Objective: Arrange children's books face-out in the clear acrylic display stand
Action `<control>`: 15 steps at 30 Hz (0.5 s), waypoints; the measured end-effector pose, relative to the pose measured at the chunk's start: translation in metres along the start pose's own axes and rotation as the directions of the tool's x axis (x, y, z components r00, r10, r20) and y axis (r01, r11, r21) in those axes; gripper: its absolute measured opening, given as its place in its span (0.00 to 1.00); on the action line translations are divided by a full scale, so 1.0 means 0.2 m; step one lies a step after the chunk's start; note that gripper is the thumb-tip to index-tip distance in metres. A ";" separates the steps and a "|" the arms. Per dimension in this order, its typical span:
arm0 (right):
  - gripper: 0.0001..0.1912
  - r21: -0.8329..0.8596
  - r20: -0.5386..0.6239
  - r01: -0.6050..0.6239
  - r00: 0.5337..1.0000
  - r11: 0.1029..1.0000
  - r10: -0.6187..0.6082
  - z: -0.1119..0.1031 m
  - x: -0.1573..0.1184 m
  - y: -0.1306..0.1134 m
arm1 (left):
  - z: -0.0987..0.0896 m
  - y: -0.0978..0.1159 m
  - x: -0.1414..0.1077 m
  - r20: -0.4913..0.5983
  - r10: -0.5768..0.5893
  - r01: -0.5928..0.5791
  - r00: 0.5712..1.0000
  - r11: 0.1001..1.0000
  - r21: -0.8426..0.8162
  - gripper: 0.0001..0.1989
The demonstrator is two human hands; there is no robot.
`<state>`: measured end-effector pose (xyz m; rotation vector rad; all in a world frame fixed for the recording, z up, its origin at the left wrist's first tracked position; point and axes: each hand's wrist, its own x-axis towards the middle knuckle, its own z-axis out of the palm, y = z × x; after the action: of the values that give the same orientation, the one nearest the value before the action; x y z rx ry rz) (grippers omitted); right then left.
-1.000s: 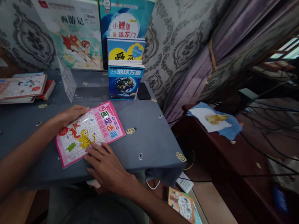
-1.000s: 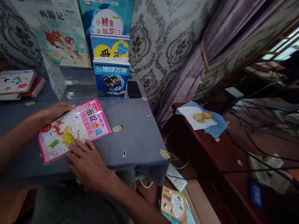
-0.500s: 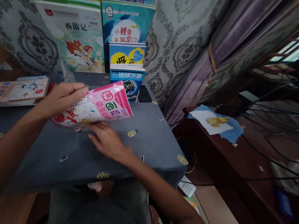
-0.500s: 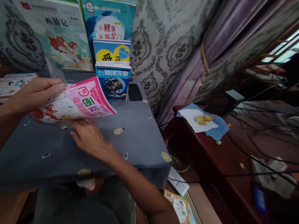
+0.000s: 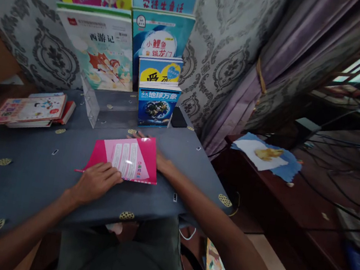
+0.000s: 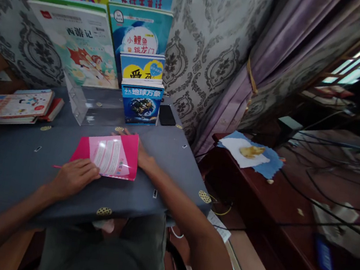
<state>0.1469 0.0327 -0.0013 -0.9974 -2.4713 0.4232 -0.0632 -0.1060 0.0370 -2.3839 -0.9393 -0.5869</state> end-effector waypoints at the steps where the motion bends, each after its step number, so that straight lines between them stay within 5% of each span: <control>1: 0.25 -0.006 0.039 0.008 0.999 1.000 -0.008 0.00 0.02 0.03 | 0.01 0.02 -0.01 0.020 -0.012 0.012 1.000 1.000 0.005 0.16; 5: 0.27 -0.104 0.120 -0.096 0.987 0.990 0.108 -0.04 0.04 0.14 | 0.01 0.08 -0.03 0.104 -0.030 0.026 0.994 0.999 0.039 0.14; 10: 0.23 -0.152 -0.029 -0.303 0.953 0.941 0.303 -0.10 0.01 0.17 | 0.01 0.13 -0.07 0.259 -0.047 0.040 0.965 0.999 0.035 0.11; 12: 0.22 -0.110 -0.088 -0.280 0.958 0.954 0.272 -0.10 0.01 0.11 | 0.01 0.13 -0.08 0.297 -0.075 0.082 0.952 0.997 -0.011 0.12; 15: 0.19 -0.004 -0.093 -0.066 0.994 0.998 0.065 -0.04 0.01 -0.03 | 0.03 0.08 -0.08 0.357 -0.137 0.182 0.924 0.978 -0.097 0.13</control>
<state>0.1467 0.0301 0.0088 -1.0787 -2.3642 0.3801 -0.0601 -0.1207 0.0187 -2.5960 -1.2931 -0.2902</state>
